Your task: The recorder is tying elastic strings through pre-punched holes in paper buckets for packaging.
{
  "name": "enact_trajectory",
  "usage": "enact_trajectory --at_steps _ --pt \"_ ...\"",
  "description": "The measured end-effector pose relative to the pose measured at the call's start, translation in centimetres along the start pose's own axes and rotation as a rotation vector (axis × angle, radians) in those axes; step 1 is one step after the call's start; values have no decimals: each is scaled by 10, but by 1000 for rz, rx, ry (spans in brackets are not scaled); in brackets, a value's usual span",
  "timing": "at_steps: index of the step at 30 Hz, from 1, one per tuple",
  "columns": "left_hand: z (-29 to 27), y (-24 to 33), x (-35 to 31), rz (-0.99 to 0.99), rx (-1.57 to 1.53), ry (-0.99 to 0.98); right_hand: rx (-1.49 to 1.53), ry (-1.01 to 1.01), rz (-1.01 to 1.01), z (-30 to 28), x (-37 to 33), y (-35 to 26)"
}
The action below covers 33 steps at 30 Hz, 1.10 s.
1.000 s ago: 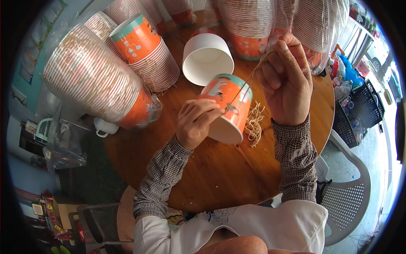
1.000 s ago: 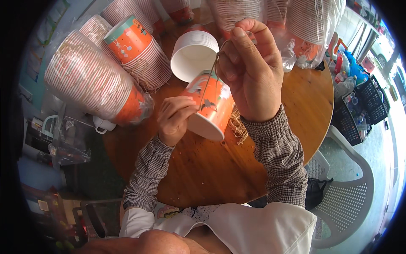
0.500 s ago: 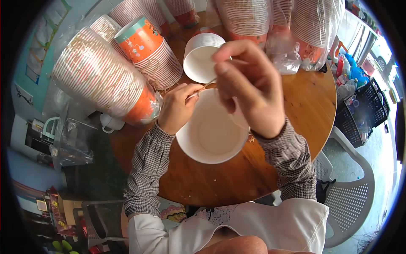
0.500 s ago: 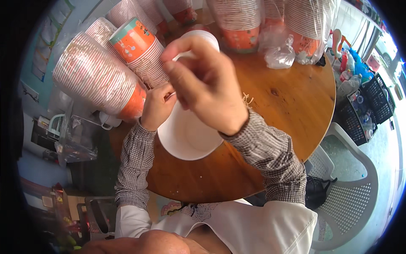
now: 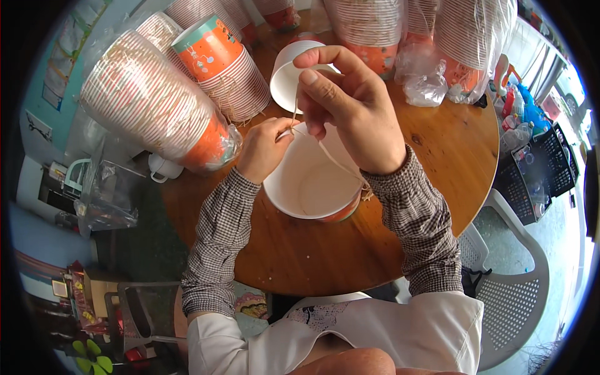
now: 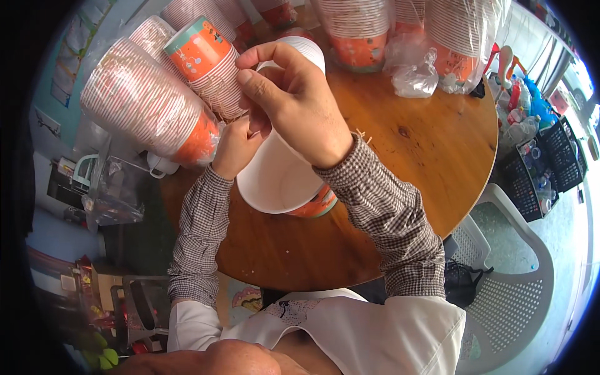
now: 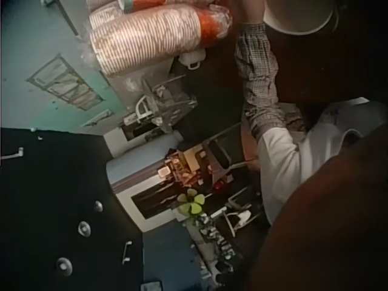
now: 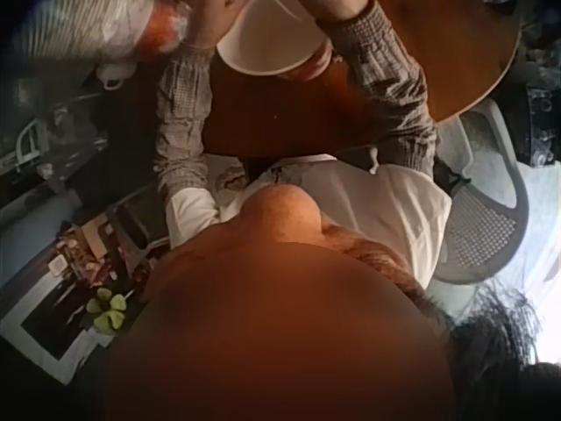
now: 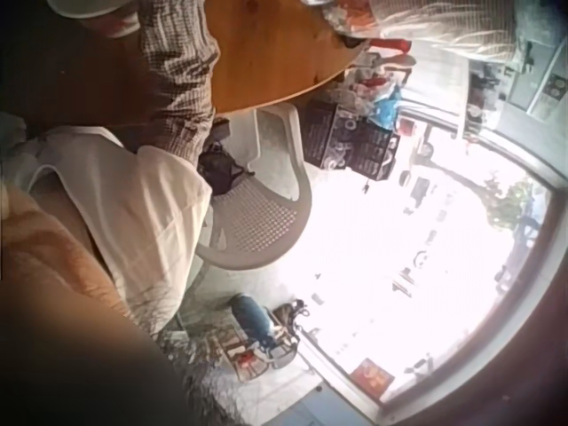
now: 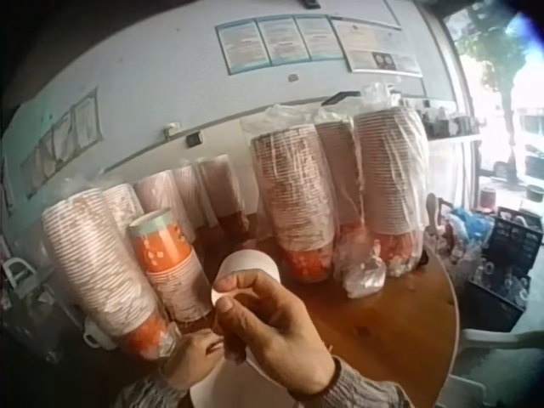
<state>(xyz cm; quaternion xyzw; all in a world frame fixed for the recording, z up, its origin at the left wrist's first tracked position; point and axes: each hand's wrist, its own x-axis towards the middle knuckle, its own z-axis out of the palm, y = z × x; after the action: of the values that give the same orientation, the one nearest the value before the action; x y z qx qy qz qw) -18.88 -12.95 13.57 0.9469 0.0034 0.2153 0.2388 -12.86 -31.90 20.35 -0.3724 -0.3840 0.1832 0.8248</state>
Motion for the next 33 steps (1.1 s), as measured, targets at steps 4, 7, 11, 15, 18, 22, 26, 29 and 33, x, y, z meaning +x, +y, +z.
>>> enact_trajectory --at_steps 4,7,11,15,18,22,26,29,33 --pt "0 -10 0 -21 -3 59 42 -75 -27 -10 -2 -6" --pt "-3 -32 0 30 60 152 -6 -89 -93 -1 -11 -29" --pt "-15 -57 9 -23 221 208 -45 -92 -145 -4 -13 -31" --pt "-34 -46 11 72 274 336 134 -108 54 -13 -6 -2" --pt "-27 -15 -13 93 -153 458 303 -94 215 -27 -10 31" --pt "-11 30 -51 -83 -797 185 478 17 308 -34 -25 57" --pt "-4 31 -61 -79 -1030 68 571 99 334 -35 -30 73" --pt "-4 22 -57 20 -722 83 577 93 360 -29 -31 74" --pt "-2 11 -41 249 -474 69 498 47 351 -21 -34 74"
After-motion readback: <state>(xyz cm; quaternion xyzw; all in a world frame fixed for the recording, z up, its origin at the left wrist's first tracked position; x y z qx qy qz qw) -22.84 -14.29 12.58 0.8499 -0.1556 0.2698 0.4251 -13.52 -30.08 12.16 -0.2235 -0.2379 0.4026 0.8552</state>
